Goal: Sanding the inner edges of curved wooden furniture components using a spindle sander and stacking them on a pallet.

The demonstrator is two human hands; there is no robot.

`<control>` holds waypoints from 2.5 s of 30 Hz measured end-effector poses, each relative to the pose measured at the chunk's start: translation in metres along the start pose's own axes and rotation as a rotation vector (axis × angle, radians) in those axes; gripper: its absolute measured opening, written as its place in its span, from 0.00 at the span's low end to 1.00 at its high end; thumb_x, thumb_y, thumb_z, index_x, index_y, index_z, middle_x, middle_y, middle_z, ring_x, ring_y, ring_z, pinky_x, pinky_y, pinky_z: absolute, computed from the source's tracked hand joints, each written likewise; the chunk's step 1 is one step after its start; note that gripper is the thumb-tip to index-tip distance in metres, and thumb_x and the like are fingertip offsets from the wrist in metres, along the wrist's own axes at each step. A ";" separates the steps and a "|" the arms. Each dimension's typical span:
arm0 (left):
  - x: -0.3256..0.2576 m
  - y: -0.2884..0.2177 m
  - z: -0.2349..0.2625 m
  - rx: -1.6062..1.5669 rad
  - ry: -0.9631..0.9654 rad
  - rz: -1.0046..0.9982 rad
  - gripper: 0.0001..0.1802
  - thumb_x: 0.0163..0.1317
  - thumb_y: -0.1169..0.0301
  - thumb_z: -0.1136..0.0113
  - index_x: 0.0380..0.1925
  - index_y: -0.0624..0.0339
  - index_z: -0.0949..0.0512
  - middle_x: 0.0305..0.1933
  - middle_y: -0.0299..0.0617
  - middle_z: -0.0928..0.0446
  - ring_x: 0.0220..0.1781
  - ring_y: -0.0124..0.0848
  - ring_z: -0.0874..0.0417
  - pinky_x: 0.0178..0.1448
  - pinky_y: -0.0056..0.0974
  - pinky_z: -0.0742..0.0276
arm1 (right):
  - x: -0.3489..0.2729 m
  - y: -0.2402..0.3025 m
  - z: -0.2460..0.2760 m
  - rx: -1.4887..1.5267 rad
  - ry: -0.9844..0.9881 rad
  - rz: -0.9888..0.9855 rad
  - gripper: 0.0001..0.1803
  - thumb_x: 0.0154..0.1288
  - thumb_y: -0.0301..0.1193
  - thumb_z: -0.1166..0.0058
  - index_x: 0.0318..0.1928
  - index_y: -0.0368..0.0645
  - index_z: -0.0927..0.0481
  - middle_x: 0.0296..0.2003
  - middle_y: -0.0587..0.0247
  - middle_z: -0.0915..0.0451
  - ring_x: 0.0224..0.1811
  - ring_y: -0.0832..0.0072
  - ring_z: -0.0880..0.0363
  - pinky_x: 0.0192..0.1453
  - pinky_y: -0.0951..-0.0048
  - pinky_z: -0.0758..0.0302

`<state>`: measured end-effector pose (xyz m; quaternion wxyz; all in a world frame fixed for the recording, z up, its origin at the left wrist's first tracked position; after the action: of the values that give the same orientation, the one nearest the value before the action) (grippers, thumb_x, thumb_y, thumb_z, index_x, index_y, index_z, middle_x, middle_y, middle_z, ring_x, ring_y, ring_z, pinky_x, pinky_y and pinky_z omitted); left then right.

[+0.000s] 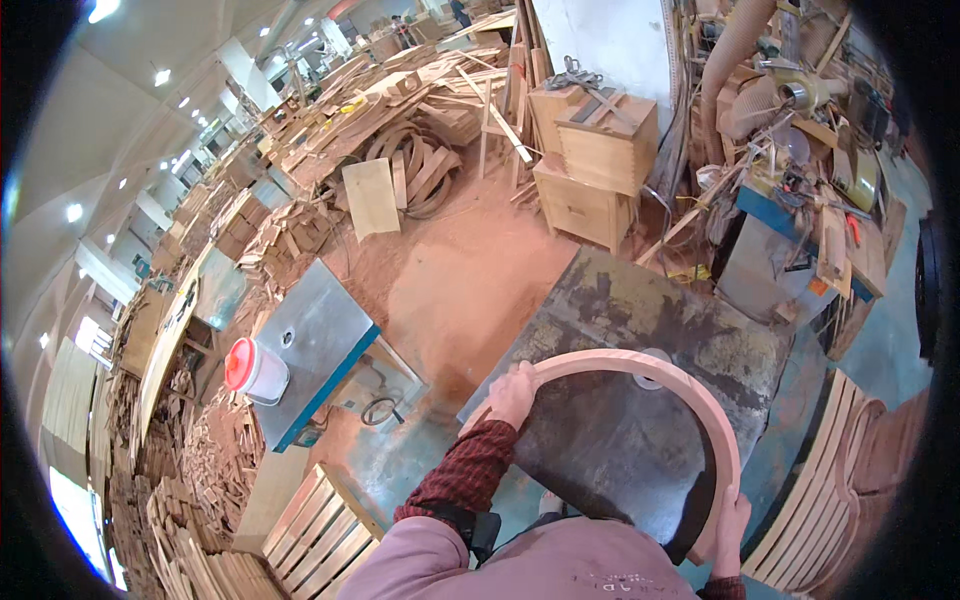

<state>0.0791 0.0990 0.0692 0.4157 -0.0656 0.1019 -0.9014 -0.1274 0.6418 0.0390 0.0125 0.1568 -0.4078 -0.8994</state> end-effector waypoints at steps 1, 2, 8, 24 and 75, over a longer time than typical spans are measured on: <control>-0.002 0.003 0.001 0.000 -0.003 0.002 0.14 0.70 0.59 0.36 0.42 0.58 0.23 0.44 0.54 0.15 0.46 0.55 0.11 0.48 0.57 0.17 | 0.003 0.002 0.000 0.007 0.008 0.023 0.29 0.78 0.45 0.49 0.39 0.24 0.20 0.27 0.50 0.22 0.33 0.67 0.24 0.40 0.56 0.28; -0.004 0.006 0.001 0.001 -0.005 0.003 0.15 0.70 0.58 0.37 0.42 0.58 0.23 0.43 0.54 0.15 0.46 0.55 0.11 0.48 0.57 0.17 | 0.007 0.001 -0.003 0.013 0.017 0.045 0.28 0.77 0.45 0.48 0.40 0.24 0.19 0.28 0.49 0.20 0.35 0.63 0.21 0.43 0.56 0.26; -0.017 0.016 0.012 0.038 -0.011 0.055 0.14 0.68 0.59 0.35 0.41 0.58 0.23 0.43 0.54 0.15 0.45 0.56 0.12 0.49 0.57 0.17 | 0.021 0.015 -0.010 -0.064 0.063 0.069 0.29 0.76 0.47 0.49 0.46 0.25 0.17 0.36 0.39 0.16 0.39 0.49 0.16 0.47 0.53 0.23; 0.022 -0.028 0.009 0.126 -0.047 -0.149 0.19 0.67 0.53 0.34 0.43 0.58 0.20 0.47 0.51 0.14 0.51 0.52 0.12 0.53 0.58 0.16 | -0.091 0.012 0.004 0.154 -0.157 0.102 0.28 0.80 0.36 0.55 0.71 0.31 0.29 0.52 0.47 0.17 0.54 0.63 0.19 0.60 0.63 0.25; -0.034 0.141 0.028 0.258 -0.049 0.323 0.31 0.69 0.41 0.41 0.36 0.65 0.21 0.33 0.64 0.17 0.40 0.64 0.14 0.43 0.64 0.20 | 0.057 0.163 -0.118 -0.429 -0.021 0.494 0.18 0.77 0.42 0.48 0.59 0.49 0.19 0.60 0.58 0.19 0.73 0.52 0.29 0.74 0.35 0.37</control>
<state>0.2104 0.0322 0.0621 0.5620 -0.0165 -0.0153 -0.8268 -0.1640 0.4386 0.0706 0.2587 0.0375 -0.2347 -0.9363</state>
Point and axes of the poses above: each hand's wrist, its own x-axis towards the middle knuckle, its own z-axis out of the back of the hand, y = z × x, the point moved 6 cm from there along x, towards the middle knuckle
